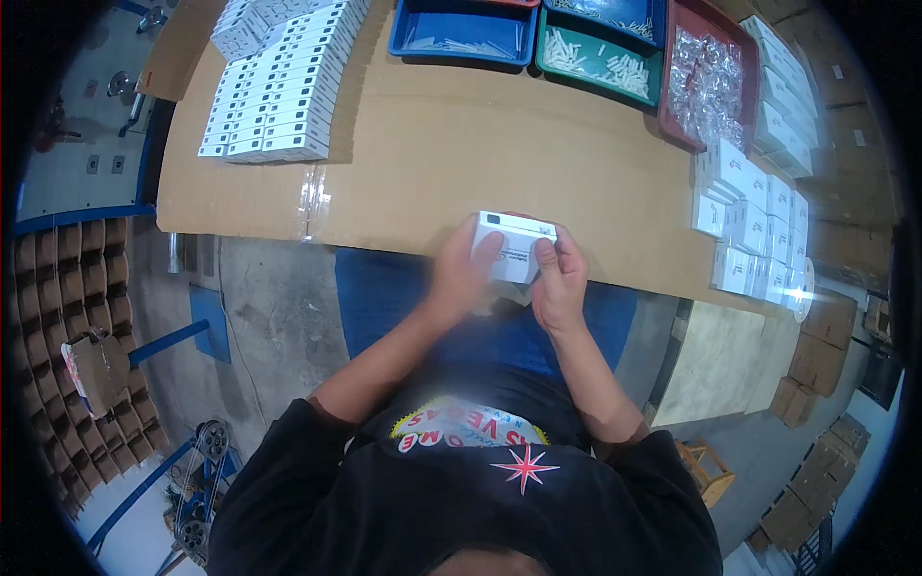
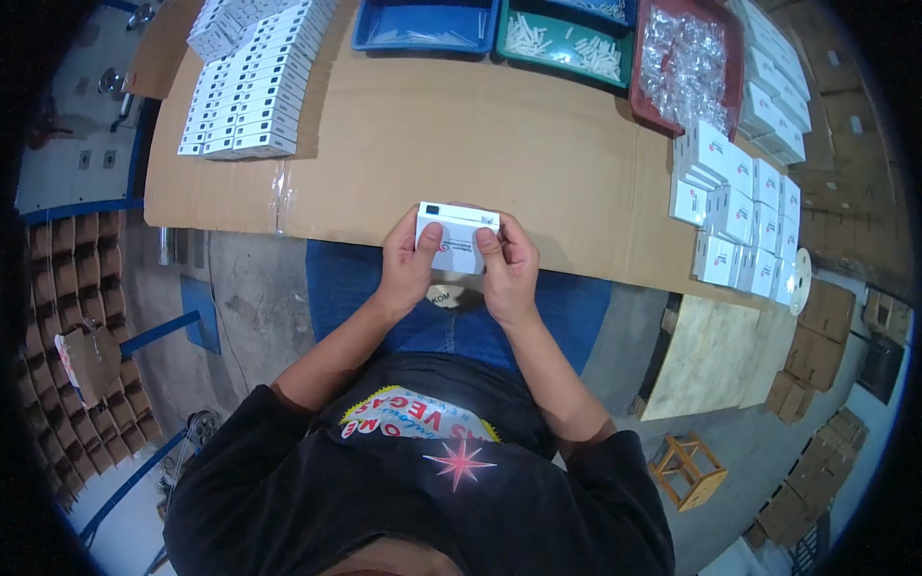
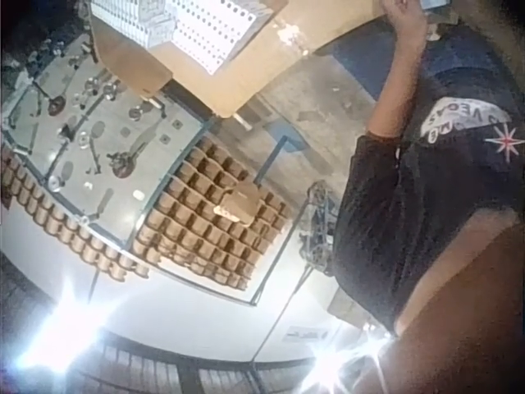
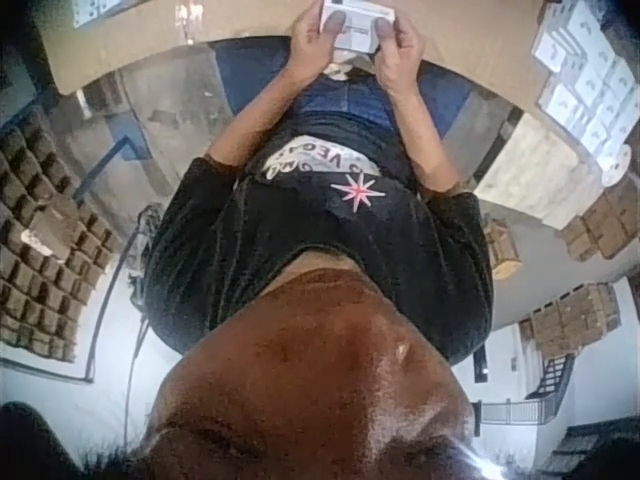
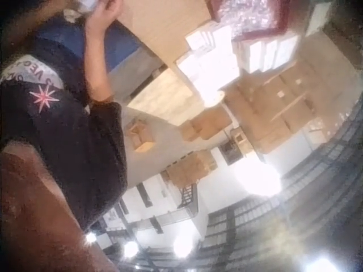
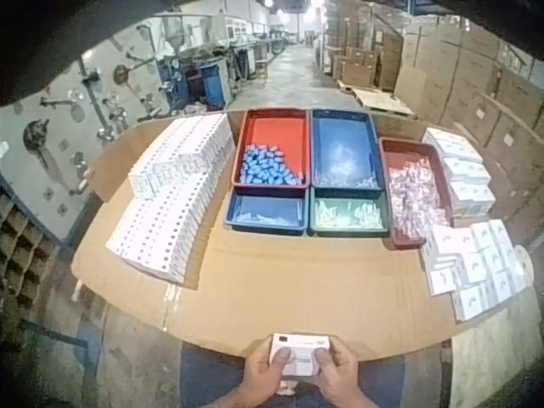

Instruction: The recorder is assembling small electronic or mechanical units and placing them into white cardboard boxes.

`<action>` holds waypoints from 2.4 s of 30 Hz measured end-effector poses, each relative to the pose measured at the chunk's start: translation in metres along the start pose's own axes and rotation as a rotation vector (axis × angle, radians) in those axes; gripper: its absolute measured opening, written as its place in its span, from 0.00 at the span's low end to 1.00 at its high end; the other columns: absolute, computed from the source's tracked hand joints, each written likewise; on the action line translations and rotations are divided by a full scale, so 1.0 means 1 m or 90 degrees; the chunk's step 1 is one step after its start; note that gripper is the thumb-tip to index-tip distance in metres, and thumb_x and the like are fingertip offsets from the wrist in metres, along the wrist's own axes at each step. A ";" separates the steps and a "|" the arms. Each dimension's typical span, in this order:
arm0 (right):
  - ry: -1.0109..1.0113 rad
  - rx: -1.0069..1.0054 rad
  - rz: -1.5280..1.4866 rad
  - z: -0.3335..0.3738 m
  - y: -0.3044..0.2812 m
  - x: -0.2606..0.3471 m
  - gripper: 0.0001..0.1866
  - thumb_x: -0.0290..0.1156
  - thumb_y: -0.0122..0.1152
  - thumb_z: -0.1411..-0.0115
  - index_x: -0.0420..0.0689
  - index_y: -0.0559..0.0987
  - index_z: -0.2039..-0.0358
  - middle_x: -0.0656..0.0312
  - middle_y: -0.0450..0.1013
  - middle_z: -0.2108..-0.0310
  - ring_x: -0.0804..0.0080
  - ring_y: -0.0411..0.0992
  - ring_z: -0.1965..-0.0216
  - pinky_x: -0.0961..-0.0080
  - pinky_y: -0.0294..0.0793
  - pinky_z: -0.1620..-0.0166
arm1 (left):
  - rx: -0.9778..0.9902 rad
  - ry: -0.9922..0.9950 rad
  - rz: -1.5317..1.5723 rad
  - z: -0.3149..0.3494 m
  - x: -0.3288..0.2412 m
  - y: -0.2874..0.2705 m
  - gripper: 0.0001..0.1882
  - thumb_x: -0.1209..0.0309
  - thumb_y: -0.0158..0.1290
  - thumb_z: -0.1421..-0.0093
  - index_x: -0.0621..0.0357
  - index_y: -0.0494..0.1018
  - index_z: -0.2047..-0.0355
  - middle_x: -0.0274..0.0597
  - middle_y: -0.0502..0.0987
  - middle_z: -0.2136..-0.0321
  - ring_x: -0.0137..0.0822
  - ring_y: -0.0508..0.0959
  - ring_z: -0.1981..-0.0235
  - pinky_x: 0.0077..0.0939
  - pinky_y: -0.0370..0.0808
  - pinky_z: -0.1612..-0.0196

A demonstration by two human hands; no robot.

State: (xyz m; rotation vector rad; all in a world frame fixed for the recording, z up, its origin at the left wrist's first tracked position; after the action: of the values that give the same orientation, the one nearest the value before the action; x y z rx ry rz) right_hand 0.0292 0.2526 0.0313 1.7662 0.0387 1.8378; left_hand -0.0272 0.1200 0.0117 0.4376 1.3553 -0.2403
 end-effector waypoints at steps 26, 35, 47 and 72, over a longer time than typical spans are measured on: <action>-0.033 0.071 -0.061 0.011 0.016 0.022 0.19 0.24 0.64 0.33 0.35 0.71 0.45 0.45 0.75 0.42 0.65 0.74 0.42 0.70 0.73 0.39 | 0.031 0.089 -0.039 0.015 -0.018 -0.004 0.14 0.73 0.58 0.34 0.62 0.73 0.49 0.39 0.80 0.60 0.29 0.79 0.59 0.31 0.78 0.54; -0.218 0.004 0.321 0.002 0.003 0.039 0.17 0.24 0.73 0.41 0.38 0.76 0.54 0.51 0.79 0.48 0.67 0.80 0.52 0.72 0.82 0.52 | -0.007 0.030 -0.055 0.003 -0.001 -0.008 0.19 0.59 0.56 0.29 0.65 0.71 0.52 0.36 0.78 0.61 0.24 0.76 0.60 0.22 0.74 0.55; 0.091 -0.017 0.108 -0.010 -0.011 0.022 0.15 0.22 0.73 0.41 0.36 0.79 0.56 0.59 0.80 0.58 0.76 0.78 0.57 0.79 0.79 0.55 | 0.004 0.046 0.016 0.002 -0.011 -0.002 0.14 0.69 0.62 0.35 0.61 0.75 0.52 0.39 0.81 0.61 0.29 0.80 0.58 0.28 0.77 0.55; 0.054 0.011 0.161 -0.001 0.000 0.017 0.14 0.20 0.75 0.44 0.37 0.78 0.59 0.59 0.80 0.59 0.75 0.78 0.54 0.76 0.79 0.52 | 0.016 0.081 -0.006 0.002 -0.011 -0.005 0.16 0.72 0.61 0.37 0.62 0.74 0.51 0.43 0.80 0.55 0.33 0.80 0.54 0.30 0.78 0.51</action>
State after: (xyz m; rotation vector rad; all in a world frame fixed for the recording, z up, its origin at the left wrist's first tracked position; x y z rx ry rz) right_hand 0.0290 0.2606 0.0464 1.7705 -0.1412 2.0956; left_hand -0.0294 0.1138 0.0215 0.4747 1.4802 -0.2406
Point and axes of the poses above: each hand's wrist, its own z-axis away from the middle knuckle, its own y-axis out of the palm, x = y × z, the point moved 8 cm from there along -z, towards the middle knuckle
